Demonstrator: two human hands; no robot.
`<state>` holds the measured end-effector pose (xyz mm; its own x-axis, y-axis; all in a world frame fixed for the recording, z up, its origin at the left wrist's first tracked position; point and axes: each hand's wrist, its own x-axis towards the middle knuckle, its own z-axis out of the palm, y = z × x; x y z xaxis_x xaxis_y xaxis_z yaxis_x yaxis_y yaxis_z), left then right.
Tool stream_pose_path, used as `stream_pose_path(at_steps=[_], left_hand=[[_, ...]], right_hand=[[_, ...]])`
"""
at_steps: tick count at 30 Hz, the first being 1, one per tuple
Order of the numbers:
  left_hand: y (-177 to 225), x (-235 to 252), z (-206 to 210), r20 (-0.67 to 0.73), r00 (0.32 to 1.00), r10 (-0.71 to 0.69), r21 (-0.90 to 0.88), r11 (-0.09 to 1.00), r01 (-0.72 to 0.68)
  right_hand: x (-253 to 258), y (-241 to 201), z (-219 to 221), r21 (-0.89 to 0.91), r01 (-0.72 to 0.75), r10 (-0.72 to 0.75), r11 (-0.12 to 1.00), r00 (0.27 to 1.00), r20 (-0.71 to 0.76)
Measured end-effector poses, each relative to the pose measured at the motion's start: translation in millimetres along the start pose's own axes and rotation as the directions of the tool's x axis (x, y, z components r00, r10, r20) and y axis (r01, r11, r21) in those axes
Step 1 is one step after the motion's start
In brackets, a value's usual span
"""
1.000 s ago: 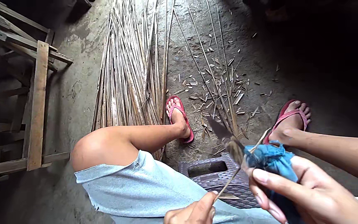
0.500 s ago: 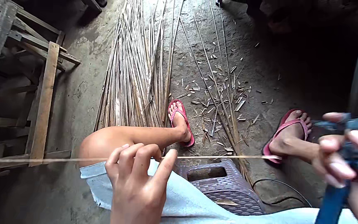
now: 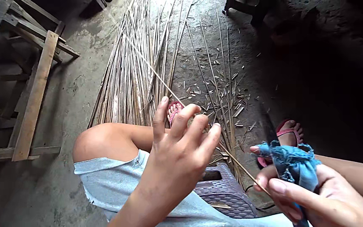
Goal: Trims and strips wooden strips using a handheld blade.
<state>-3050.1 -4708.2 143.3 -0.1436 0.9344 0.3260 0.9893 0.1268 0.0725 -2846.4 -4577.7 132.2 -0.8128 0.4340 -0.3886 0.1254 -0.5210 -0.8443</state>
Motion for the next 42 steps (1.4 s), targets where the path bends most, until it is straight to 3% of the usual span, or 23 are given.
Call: stream_pose_path(at_steps=[4, 7, 8, 9, 10, 12, 13, 15, 17, 20, 23, 26, 28, 31, 32, 36, 38, 42], left_hand=[[2.4, -5.4, 10.5, -0.026, 0.999, -0.039, -0.060, 0.998, 0.038], [24.0, -16.1, 23.5, -0.080, 0.962, -0.263, -0.367, 0.905, 0.216], [36.2, -21.7, 27.6, -0.034, 0.923, -0.383, -0.553, 0.777, 0.302], [49.6, -27.5, 29.8, 0.089, 0.874, -0.478, -0.725, 0.571, 0.386], [62.3, -32.1, 29.0, 0.279, 0.811, -0.513, -0.829, 0.297, 0.473], [79.6, -34.9, 23.5, 0.633, 0.659, -0.407, -0.770, -0.245, 0.589], [84.2, -35.3, 23.2, 0.731, 0.603, -0.320, -0.678, -0.442, 0.587], [86.8, -38.1, 26.7, 0.795, 0.564, -0.222, -0.551, -0.652, 0.521], [81.8, -39.8, 29.8, 0.809, 0.553, -0.198, -0.499, -0.729, 0.468], [73.5, -39.5, 31.6, 0.836, 0.509, -0.206, -0.469, -0.749, 0.468], [69.4, -38.6, 33.9, 0.809, 0.493, -0.319, -0.549, -0.710, 0.441], [62.0, -42.5, 38.9, 0.703, 0.474, -0.530, -0.709, -0.574, 0.410], [52.5, -46.3, 39.1, 0.636, 0.481, -0.603, -0.772, -0.500, 0.393], [47.0, -50.5, 33.4, 0.653, 0.528, -0.542, -0.754, -0.531, 0.388], [48.3, -51.1, 32.7, 0.671, 0.543, -0.505, -0.734, -0.559, 0.386], [60.6, -49.4, 31.1, 0.680, 0.598, -0.424, -0.715, -0.561, 0.416], [65.5, -49.8, 28.4, 0.645, 0.630, -0.433, -0.762, -0.426, 0.487], [74.6, -54.3, 25.9, 0.444, 0.719, -0.535, -0.821, 0.079, 0.565]], right_hand=[[2.7, 4.3, 0.4, 0.035, -0.081, 0.078, 0.996, 0.994, 0.078], [5.2, 8.3, 6.0, 0.090, -0.169, 0.166, 0.982, 0.985, 0.043], [5.9, 9.5, 8.3, 0.081, -0.182, 0.183, 0.980, 0.983, 0.006], [6.5, 10.8, 11.2, 0.063, -0.190, 0.193, 0.980, 0.980, -0.046], [6.8, 12.0, 14.4, 0.041, -0.198, 0.201, 0.979, 0.974, -0.102], [6.8, 14.4, 21.2, -0.012, -0.201, 0.195, 0.980, 0.962, -0.193], [6.2, 16.1, 23.3, -0.043, -0.188, 0.176, 0.981, 0.962, -0.209], [4.3, 19.7, 25.6, -0.105, -0.169, 0.140, 0.980, 0.961, -0.237], [3.2, 20.4, 25.2, -0.164, -0.156, 0.114, 0.974, 0.965, -0.238], [3.3, 17.6, 21.6, -0.209, -0.147, 0.108, 0.967, 0.976, -0.189], [2.2, 12.7, 17.2, -0.182, -0.202, 0.185, 0.962, 0.977, -0.105], [-1.3, 7.2, 9.9, -0.143, -0.214, 0.212, 0.966, 0.977, -0.032], [-1.8, 4.2, 2.3, -0.180, -0.113, 0.104, 0.977, 0.993, -0.059], [6.0, 6.2, -12.1, -0.350, 0.093, -0.148, 0.932, 0.980, -0.135], [8.7, 4.3, -15.6, -0.344, 0.097, -0.153, 0.934, 0.979, -0.138], [7.3, -2.1, -15.0, -0.139, -0.063, 0.074, 0.988, 0.995, 0.073], [5.1, 2.7, -5.0, -0.096, -0.163, 0.178, 0.982, 0.967, 0.180], [4.8, 16.6, 10.9, 0.003, -0.302, 0.294, 0.953, 0.930, 0.219]])
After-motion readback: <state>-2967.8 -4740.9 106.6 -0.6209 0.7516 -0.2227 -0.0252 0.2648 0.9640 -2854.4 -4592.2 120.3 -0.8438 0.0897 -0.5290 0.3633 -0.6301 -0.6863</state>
